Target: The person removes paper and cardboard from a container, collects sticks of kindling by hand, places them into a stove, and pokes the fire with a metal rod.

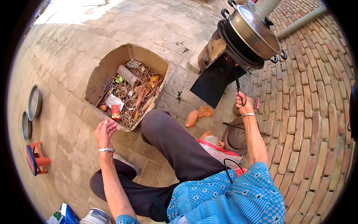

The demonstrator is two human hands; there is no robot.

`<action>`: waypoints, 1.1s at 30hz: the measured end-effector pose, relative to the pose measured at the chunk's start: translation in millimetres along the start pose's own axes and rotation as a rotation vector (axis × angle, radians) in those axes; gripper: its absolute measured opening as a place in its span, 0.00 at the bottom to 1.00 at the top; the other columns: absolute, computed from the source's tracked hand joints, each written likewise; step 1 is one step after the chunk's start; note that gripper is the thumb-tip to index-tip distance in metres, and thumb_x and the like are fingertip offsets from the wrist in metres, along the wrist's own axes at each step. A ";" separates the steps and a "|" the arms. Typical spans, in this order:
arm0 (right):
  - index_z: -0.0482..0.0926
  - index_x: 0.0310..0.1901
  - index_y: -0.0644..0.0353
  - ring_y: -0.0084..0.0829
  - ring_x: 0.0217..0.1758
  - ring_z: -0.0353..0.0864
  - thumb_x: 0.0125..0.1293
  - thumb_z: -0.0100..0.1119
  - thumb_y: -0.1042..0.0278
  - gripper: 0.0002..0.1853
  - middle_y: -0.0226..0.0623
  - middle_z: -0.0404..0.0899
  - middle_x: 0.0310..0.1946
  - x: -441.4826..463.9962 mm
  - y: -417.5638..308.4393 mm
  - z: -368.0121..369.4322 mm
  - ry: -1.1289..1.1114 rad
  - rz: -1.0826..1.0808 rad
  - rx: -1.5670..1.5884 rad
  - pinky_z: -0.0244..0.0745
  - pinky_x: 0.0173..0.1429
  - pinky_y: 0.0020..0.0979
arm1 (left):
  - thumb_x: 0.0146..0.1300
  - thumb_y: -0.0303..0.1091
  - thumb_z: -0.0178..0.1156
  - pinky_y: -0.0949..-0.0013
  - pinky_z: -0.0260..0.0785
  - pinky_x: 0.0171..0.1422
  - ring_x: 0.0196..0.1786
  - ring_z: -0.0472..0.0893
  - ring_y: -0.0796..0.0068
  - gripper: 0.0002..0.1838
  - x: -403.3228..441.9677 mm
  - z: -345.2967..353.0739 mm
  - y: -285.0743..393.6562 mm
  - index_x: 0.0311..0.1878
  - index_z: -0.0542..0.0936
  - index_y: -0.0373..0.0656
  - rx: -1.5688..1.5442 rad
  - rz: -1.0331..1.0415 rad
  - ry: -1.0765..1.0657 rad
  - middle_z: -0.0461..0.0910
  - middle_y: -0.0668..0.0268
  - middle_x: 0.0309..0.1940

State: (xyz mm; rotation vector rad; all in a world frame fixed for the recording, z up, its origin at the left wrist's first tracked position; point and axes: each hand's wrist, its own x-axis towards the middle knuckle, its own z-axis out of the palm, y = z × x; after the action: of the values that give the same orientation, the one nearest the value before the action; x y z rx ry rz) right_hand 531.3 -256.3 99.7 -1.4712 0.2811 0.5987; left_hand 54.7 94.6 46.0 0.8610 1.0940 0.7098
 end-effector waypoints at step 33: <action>0.80 0.41 0.57 0.52 0.39 0.81 0.56 0.57 0.75 0.10 0.47 0.81 0.31 2.5 -62.1 -227.8 -0.218 -0.358 -2.471 0.74 0.39 0.45 | 0.69 0.37 0.54 0.68 0.77 0.48 0.43 0.84 0.66 0.18 3.3 -7.0 -23.4 0.53 0.73 0.31 0.105 -0.052 0.018 0.82 0.54 0.41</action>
State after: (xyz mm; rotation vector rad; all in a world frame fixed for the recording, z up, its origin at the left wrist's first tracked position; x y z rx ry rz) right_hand 607.4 -478.1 127.7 -3.5067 -1.4792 0.6690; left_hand 50.8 87.5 22.8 0.9135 1.1743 0.6220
